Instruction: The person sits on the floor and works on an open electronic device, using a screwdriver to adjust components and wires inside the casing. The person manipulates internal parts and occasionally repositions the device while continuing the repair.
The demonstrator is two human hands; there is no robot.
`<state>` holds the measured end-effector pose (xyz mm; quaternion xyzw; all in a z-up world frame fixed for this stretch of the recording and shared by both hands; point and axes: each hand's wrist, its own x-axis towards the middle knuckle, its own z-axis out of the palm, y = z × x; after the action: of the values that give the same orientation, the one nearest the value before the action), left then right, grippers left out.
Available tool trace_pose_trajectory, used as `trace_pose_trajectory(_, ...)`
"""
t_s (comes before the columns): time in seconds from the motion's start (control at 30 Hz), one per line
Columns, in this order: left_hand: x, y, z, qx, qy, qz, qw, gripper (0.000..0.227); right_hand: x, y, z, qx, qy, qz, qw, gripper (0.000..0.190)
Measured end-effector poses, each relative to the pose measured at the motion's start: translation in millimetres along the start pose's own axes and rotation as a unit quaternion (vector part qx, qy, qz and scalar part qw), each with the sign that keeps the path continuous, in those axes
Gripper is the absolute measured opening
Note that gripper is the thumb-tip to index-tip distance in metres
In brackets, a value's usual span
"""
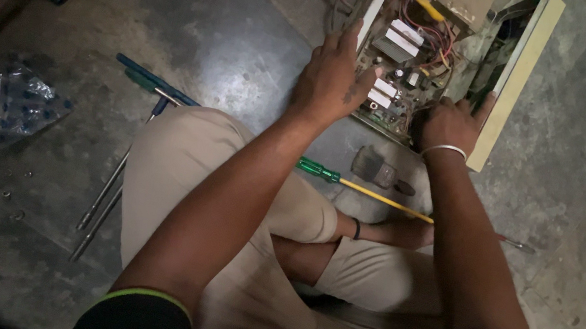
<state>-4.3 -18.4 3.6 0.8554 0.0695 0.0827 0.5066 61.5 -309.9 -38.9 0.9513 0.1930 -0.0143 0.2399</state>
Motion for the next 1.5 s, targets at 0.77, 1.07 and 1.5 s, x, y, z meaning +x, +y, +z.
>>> trace_pose_trajectory(0.77,-0.3,-11.0,-2.3,0.008,0.016,0.069,0.997,0.077,-47.1,131.0,-76.7,0.273,-0.041,0.179,0.944,0.022)
trace_pose_trajectory(1.07,-0.7,-14.7,0.0,0.006,0.044,0.100,0.994,0.077,-21.0,38.5,-52.9,0.223,0.002,-0.130,0.966,0.020)
trace_pose_trajectory(1.5,3.1,4.5,-15.2,-0.014,-0.037,-0.004,0.999,0.080,21.5,17.4,27.4,0.031,-0.122,-0.001,0.992,0.029)
